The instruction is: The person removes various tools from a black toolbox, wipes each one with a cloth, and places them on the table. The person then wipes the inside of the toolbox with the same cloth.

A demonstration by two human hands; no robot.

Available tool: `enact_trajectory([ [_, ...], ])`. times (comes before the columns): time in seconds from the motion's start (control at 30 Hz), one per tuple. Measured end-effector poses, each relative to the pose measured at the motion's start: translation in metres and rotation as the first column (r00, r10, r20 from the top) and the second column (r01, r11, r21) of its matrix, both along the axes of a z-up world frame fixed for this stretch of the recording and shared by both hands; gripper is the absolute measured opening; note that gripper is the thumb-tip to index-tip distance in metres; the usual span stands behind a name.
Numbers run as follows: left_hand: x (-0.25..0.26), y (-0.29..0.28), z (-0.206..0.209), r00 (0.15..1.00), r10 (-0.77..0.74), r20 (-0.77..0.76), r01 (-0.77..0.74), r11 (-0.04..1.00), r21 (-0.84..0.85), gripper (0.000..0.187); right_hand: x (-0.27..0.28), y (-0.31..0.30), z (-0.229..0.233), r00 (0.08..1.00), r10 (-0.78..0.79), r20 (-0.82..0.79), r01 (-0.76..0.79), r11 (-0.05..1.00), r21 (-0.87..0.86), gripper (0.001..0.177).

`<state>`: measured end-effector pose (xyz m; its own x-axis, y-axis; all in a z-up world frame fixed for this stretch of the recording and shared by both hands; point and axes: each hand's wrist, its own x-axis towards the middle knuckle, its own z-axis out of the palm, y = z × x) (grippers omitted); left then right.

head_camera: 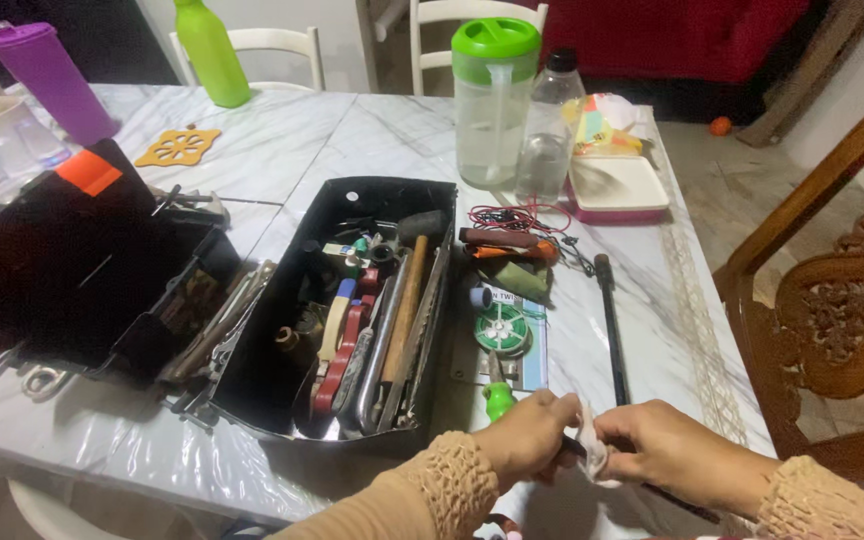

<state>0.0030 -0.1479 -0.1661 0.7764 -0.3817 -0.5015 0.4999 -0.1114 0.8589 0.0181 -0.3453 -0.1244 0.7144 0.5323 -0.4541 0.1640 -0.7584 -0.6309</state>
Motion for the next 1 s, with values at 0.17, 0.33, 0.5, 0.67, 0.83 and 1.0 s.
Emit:
enact_trajectory([
  [0.17,0.004,-0.003,0.021,0.992,-0.075,0.1,0.042,0.953,0.3,0.071,0.003,0.012,0.004,0.997,-0.066,0.03,0.061,0.988,0.142,0.012],
  [0.33,0.004,0.003,0.021,0.989,0.055,-0.135,-0.061,0.997,-0.039,0.082,0.003,0.013,0.029,0.973,-0.197,0.117,0.185,0.977,0.102,0.014],
  [0.5,-0.015,-0.013,0.028,0.953,-0.127,0.275,0.156,0.984,-0.086,0.073,0.013,0.023,0.076,0.895,-0.428,0.126,0.357,0.857,0.372,0.014],
  [0.67,-0.013,-0.024,0.064,0.918,0.015,0.396,-0.037,0.998,0.048,0.042,0.008,0.047,0.111,0.839,-0.475,0.267,0.289,0.803,0.52,0.013],
  [0.83,-0.01,-0.004,0.101,0.788,0.341,0.513,-0.305,0.94,-0.155,0.029,0.008,0.084,0.156,0.845,-0.4,0.356,0.119,0.788,0.605,0.012],
  [1.0,-0.015,0.044,0.133,0.4,0.469,0.788,-0.46,0.846,-0.27,0.018,0.012,0.126,0.204,0.819,-0.245,0.519,-0.199,0.727,0.657,0.013],
])
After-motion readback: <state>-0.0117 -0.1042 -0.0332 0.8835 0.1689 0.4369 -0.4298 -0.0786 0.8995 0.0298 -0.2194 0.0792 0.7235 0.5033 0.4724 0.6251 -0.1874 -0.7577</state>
